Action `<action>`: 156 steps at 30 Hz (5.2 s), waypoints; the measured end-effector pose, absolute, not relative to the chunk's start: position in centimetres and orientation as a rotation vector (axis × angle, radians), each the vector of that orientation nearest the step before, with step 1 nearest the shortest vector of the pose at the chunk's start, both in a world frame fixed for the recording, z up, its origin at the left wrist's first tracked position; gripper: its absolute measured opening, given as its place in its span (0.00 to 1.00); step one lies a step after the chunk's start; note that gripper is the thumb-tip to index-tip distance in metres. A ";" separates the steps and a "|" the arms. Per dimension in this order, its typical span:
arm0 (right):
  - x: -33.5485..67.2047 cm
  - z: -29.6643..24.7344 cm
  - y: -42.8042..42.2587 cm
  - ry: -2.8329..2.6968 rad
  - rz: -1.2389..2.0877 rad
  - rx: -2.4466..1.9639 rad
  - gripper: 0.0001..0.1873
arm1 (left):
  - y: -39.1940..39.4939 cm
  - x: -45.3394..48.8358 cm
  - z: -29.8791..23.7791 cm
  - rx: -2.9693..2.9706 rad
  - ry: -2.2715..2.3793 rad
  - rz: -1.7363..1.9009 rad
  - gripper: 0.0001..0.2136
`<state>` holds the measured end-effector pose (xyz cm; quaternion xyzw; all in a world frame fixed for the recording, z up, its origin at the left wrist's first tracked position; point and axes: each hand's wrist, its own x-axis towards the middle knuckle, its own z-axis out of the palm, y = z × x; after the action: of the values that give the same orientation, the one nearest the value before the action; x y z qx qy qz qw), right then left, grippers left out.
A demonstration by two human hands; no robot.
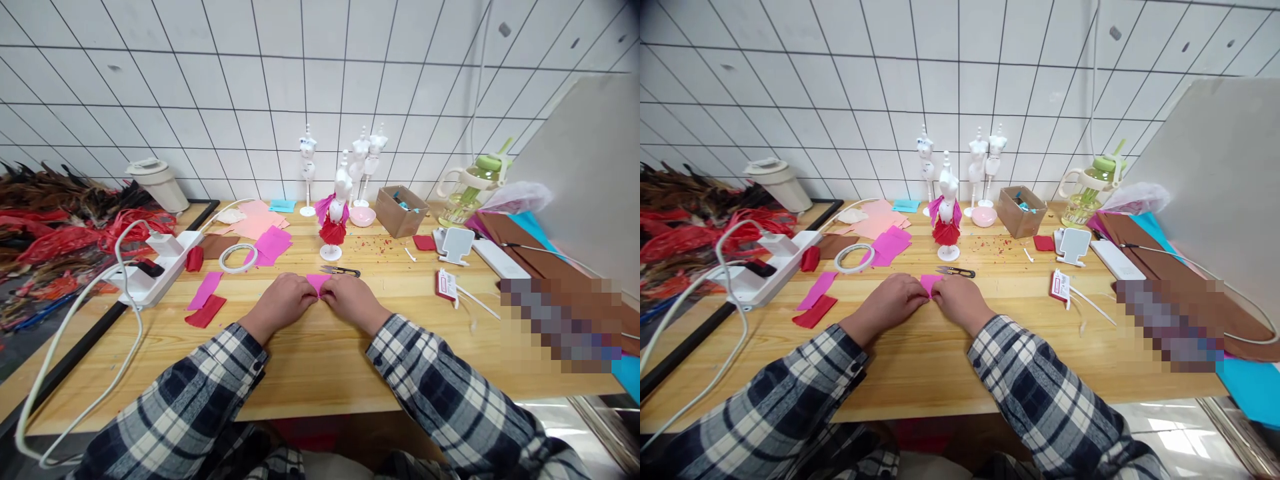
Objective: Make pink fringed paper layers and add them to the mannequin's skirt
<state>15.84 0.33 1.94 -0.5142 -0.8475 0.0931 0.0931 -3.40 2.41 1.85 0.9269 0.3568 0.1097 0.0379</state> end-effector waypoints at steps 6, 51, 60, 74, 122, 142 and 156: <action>15.8 2.2 0.2 -2.478 0.340 -1.630 0.12 | 2.3 -3.1 1.4 2.789 1.230 0.328 0.10; 15.3 2.7 -0.3 -2.566 0.159 -1.666 0.15 | 1.8 -2.8 2.4 2.883 1.171 0.291 0.13; 15.3 3.0 -0.4 -2.562 0.163 -1.671 0.15 | 1.9 -2.9 2.2 2.820 1.242 0.250 0.13; 15.5 2.9 -0.3 -2.518 0.269 -1.719 0.14 | 1.6 -2.7 2.5 2.784 1.280 0.261 0.12; 13.9 1.7 0.0 -1.216 1.333 -1.121 0.16 | 2.0 -2.1 1.3 0.731 0.712 0.901 0.12; 13.2 1.1 -0.1 -1.371 0.937 -1.417 0.12 | 2.0 -1.6 1.4 0.611 0.854 1.044 0.12; 16.5 2.1 0.9 -1.529 0.963 -1.176 0.23 | 2.3 -3.7 3.4 1.106 0.977 0.811 0.15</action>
<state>16.53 0.94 2.09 -0.4807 -0.6246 0.3934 0.4733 -3.69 2.25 3.44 0.4898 0.4329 0.3591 0.6661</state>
